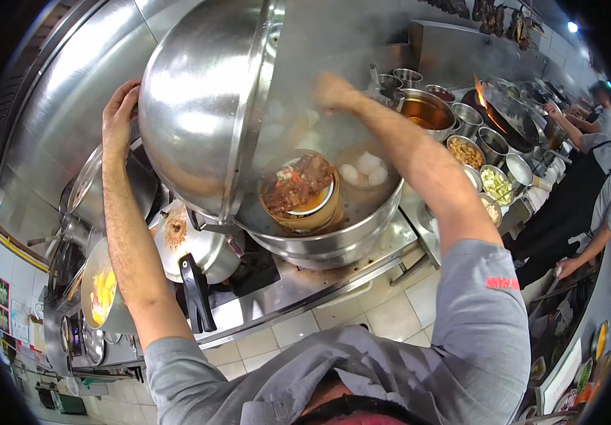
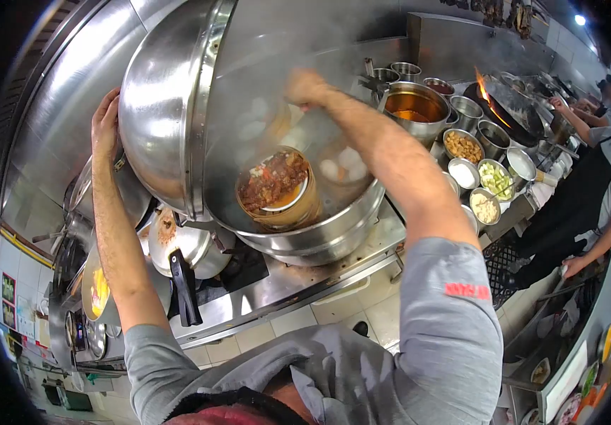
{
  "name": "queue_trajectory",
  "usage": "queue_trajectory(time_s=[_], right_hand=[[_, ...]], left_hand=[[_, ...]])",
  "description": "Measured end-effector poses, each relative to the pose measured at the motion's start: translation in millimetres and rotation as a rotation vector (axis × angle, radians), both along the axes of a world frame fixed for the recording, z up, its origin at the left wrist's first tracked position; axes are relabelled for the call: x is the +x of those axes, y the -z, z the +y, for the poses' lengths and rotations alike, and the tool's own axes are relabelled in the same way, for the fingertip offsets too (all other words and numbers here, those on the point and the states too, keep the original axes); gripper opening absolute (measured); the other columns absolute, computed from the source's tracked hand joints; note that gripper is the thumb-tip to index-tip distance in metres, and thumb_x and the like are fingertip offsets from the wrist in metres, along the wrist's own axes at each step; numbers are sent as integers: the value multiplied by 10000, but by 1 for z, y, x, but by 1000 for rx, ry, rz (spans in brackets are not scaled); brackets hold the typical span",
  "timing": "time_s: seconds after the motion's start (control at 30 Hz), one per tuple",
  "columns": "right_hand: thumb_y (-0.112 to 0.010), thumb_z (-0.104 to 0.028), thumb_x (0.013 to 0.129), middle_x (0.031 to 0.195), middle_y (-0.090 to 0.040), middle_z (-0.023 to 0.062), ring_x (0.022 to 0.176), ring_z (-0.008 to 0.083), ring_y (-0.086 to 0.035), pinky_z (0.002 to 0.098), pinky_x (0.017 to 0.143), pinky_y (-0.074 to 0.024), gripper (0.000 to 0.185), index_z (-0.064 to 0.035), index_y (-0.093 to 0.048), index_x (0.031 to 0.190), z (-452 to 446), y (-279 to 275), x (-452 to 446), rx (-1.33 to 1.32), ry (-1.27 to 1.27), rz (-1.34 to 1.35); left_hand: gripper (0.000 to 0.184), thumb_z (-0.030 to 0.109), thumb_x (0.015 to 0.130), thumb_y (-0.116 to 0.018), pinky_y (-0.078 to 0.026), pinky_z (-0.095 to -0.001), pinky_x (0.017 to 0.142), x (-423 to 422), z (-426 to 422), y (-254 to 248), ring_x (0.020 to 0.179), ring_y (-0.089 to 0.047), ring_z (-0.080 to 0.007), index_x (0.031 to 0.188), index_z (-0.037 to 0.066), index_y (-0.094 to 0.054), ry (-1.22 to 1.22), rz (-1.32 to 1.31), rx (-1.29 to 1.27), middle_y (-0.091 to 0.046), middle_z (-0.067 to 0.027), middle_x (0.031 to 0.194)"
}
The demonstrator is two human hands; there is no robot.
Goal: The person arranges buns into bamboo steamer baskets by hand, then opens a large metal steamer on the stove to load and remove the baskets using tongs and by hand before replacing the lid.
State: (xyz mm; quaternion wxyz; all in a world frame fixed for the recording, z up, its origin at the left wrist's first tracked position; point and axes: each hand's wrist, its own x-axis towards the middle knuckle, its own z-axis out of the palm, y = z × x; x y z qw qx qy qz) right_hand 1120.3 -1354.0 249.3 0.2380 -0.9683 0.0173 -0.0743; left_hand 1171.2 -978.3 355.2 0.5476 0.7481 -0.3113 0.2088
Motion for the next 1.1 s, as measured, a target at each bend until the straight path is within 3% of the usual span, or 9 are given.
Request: queue_trajectory(time_s=[0.07, 0.13, 0.23, 0.47, 0.67, 0.8, 0.87, 1.0, 1.1], right_hand=[[-506, -205, 805, 502, -560, 47, 448, 182, -563, 336, 482, -481, 238, -6, -616, 733, 13, 8, 20, 54, -32, -31], [-579, -248, 818, 633, -618, 132, 479, 194, -587, 331, 479, -502, 279, 23, -633, 778, 25, 15, 30, 193, 26, 2], [-631, -222, 793, 615, -612, 111, 462, 185, -570, 324, 441, -488, 251, 24, -623, 741, 34, 18, 45, -3, -8, 201], [-687, -172, 735, 604, -612, 103, 453, 185, -579, 308, 414, -490, 212, 31, -632, 708, 31, 22, 59, 171, 85, 150], [-589, -121, 778, 621, -623, 117, 456, 194, -588, 318, 413, -491, 171, 30, -654, 729, 0, 25, 89, 159, 108, 157], [-498, -109, 797, 574, -594, 134, 436, 201, -565, 350, 370, -443, 204, 12, -657, 759, -25, 52, 115, 193, -206, -127], [-474, -141, 816, 529, -565, 112, 424, 182, -541, 353, 369, -422, 226, -9, -647, 754, -20, 50, 130, -7, -67, 248], [-475, -208, 839, 509, -548, 72, 397, 158, -501, 308, 351, -398, 258, -29, -616, 717, -51, 86, 174, 146, -74, 160], [-496, -225, 833, 495, -540, 64, 390, 155, -499, 304, 345, -395, 234, -38, -615, 757, -34, 54, 125, 247, -40, 156]], left_hand=[[304, 243, 890, -515, -410, -231, 777, 1, 0, 1, 907, -550, -92, 1126, 68, -592, -2, -5, 0, -619, -12, 982], [310, 247, 893, -510, -412, -236, 778, 2, 1, 2, 910, -550, -96, 1130, 65, -590, 2, -6, -8, -618, -13, 984], [314, 246, 896, -505, -413, -238, 779, 2, 4, 3, 908, -548, -95, 1138, 62, -584, -9, -10, -12, -617, -15, 987], [314, 240, 897, -506, -414, -239, 779, 2, 6, 5, 891, -547, -88, 1146, 60, -576, -8, 0, -51, -616, -15, 979], [309, 247, 889, -525, -418, -242, 791, -5, -4, 2, 913, -550, -95, 1133, 67, -586, 11, 12, -14, -616, -16, 987], [308, 249, 883, -537, -418, -247, 800, -9, -14, 0, 943, -552, -102, 1125, 68, -592, 3, -10, 10, -617, -18, 1007], [309, 249, 882, -539, -418, -250, 800, -9, -18, 0, 949, -553, -104, 1126, 67, -593, 23, -9, 22, -618, -20, 1013], [316, 247, 878, -543, -422, -256, 796, -12, -26, -4, 952, -555, -106, 1130, 62, -593, 2, -7, 70, -618, -23, 1028], [321, 250, 875, -546, -422, -256, 793, -8, -26, -5, 951, -556, -103, 1131, 62, -592, 0, -25, 89, -619, -24, 1031]])
